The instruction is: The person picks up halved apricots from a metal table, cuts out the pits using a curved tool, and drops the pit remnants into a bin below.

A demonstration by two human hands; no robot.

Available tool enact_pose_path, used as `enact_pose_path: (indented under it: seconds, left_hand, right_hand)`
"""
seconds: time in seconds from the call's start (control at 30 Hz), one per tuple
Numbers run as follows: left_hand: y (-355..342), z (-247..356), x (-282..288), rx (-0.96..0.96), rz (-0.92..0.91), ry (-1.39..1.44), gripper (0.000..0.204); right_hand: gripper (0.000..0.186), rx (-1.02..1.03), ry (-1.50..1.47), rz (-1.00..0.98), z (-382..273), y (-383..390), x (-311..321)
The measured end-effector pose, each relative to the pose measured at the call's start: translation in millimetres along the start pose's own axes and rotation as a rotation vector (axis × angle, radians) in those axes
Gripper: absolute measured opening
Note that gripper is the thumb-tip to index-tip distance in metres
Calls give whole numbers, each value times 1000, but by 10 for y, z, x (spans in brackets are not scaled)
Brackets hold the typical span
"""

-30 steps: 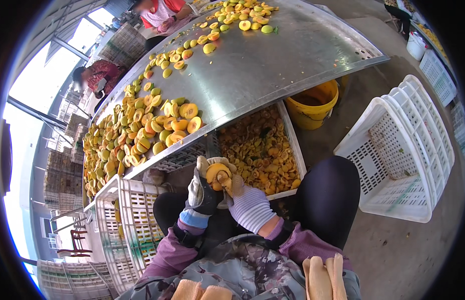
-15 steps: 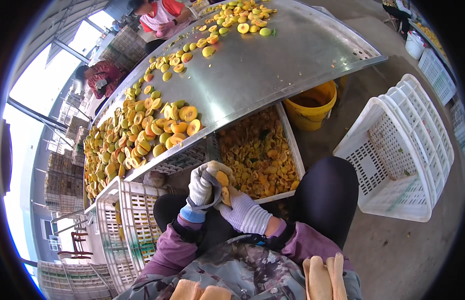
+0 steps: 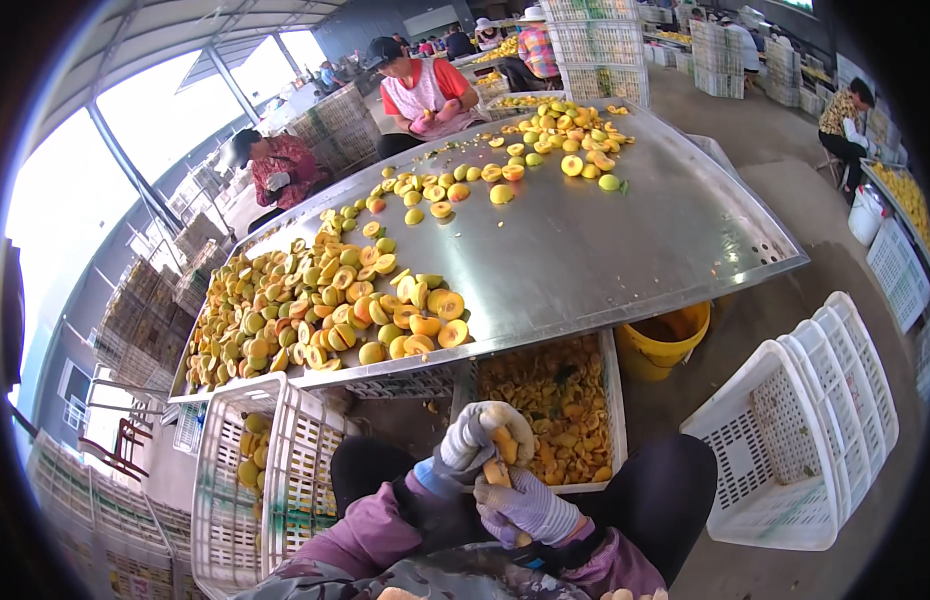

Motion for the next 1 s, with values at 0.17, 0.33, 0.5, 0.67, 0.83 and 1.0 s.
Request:
enact_pose_path:
  seconds: [0.17, 0.33, 0.5, 0.67, 0.83, 1.0]
  left_hand:
    - [-21, -132, -109, -136, 33, 342, 67]
    - [175, 23, -106, -36, 223, 232, 64]
    - [249, 235, -48, 81, 388, 543, 59]
    - [1225, 421, 1256, -403, 1189, -522, 33]
    - [2321, 1240, 1219, 142, 2059, -1320, 30]
    - [1928, 1453, 1327, 264, 1999, -1617, 45]
  right_hand:
    - [14, -37, -297, -17, -87, 16, -29]
    - [11, -11, -164, -80, -44, -19, -22]
    - [19, 41, 325, -181, -51, -48, -9]
    - [20, -169, -442, 358, 423, -267, 358]
    - [18, -263, -627, 656, 911, -257, 854]
    - [16, 22, -465, 794, 588, -274, 849]
Point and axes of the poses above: each hand's wrist, its own y-axis away from the middle knuckle, its own x-axis out of the back of the hand, z = x × y, the point moved 1 cm from there along -y, towards the middle knuckle, and after that the axes turned 12 degrees about x, right-handed, at the moved point
